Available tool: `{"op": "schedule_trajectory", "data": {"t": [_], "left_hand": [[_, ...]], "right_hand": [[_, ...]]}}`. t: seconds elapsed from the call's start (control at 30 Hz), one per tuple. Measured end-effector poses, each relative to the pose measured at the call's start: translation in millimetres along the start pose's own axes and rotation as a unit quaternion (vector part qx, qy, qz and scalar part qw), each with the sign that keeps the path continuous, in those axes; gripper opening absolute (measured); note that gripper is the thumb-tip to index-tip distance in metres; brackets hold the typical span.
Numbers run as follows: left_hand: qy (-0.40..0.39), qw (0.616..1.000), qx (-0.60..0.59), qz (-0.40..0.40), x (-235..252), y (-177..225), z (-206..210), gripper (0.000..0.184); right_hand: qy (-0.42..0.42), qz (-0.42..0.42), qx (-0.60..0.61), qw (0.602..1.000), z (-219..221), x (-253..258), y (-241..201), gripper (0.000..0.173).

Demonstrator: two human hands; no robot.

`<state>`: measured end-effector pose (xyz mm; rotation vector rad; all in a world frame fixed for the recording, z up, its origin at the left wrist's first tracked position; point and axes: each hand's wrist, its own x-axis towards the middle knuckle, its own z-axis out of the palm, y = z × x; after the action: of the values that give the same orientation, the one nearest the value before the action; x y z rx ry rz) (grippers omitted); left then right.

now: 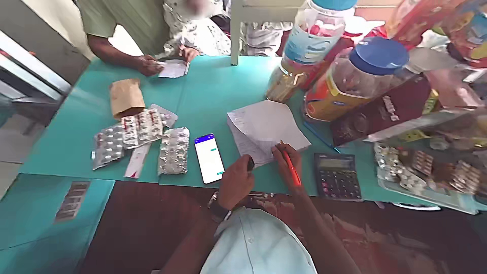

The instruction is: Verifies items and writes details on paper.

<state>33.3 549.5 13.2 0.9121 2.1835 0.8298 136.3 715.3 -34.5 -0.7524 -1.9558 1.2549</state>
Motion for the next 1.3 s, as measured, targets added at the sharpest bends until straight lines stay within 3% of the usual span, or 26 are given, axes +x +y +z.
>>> {"op": "schedule_trajectory", "data": {"t": [0.1,0.23,0.33,0.5,0.67,0.73,0.83,0.9,0.97,1.03,1.07,1.17,1.3], "left_hand": [[0.002,1.0,0.027,0.001,-11,4,-6,0.046],[-0.045,0.987,0.153,0.002,-26,9,0,0.056],[-0.055,0.974,0.219,0.017,-37,3,8,0.062],[-0.002,0.978,0.206,0.038,-38,-1,11,0.057],[0.12,0.962,0.214,0.117,-37,-10,17,0.052],[0.081,0.959,0.247,0.114,-35,-9,14,0.052],[-0.038,0.956,0.283,0.068,-34,-3,10,0.054],[-0.071,0.953,0.291,0.053,-35,-1,7,0.054],[-0.095,0.951,0.292,0.035,-35,1,4,0.053],[-0.102,0.951,0.29,0.032,-34,2,3,0.054],[-0.106,0.949,0.294,0.031,-34,3,4,0.055],[-0.101,0.946,0.305,0.032,-34,4,7,0.057],[-0.091,0.946,0.31,0.036,-36,2,9,0.058]], "right_hand": [[-0.037,-0.037,-0.063,0.997,9,-3,-1,0.026],[-0.115,-0.142,-0.101,0.978,11,-4,11,0.031],[-0.117,-0.137,-0.147,0.972,14,-8,10,0.03],[-0.106,-0.102,-0.116,0.982,13,-6,10,0.029],[-0.139,-0.089,-0.156,0.974,13,-3,13,0.026],[-0.142,-0.086,-0.157,0.974,13,-2,13,0.027],[-0.128,-0.093,-0.152,0.976,13,-2,13,0.027],[-0.087,-0.099,-0.09,0.987,11,-8,11,0.026],[-0.025,-0.072,0.029,0.997,8,-21,-1,0.046],[-0.036,-0.044,0.107,0.993,7,-35,-12,0.063],[-0.052,-0.039,0.115,0.991,9,-41,-13,0.058],[-0.075,-0.019,0.085,0.993,21,-48,-12,0.018],[-0.066,-0.021,0.018,0.997,27,-51,-11,0.011]]}}
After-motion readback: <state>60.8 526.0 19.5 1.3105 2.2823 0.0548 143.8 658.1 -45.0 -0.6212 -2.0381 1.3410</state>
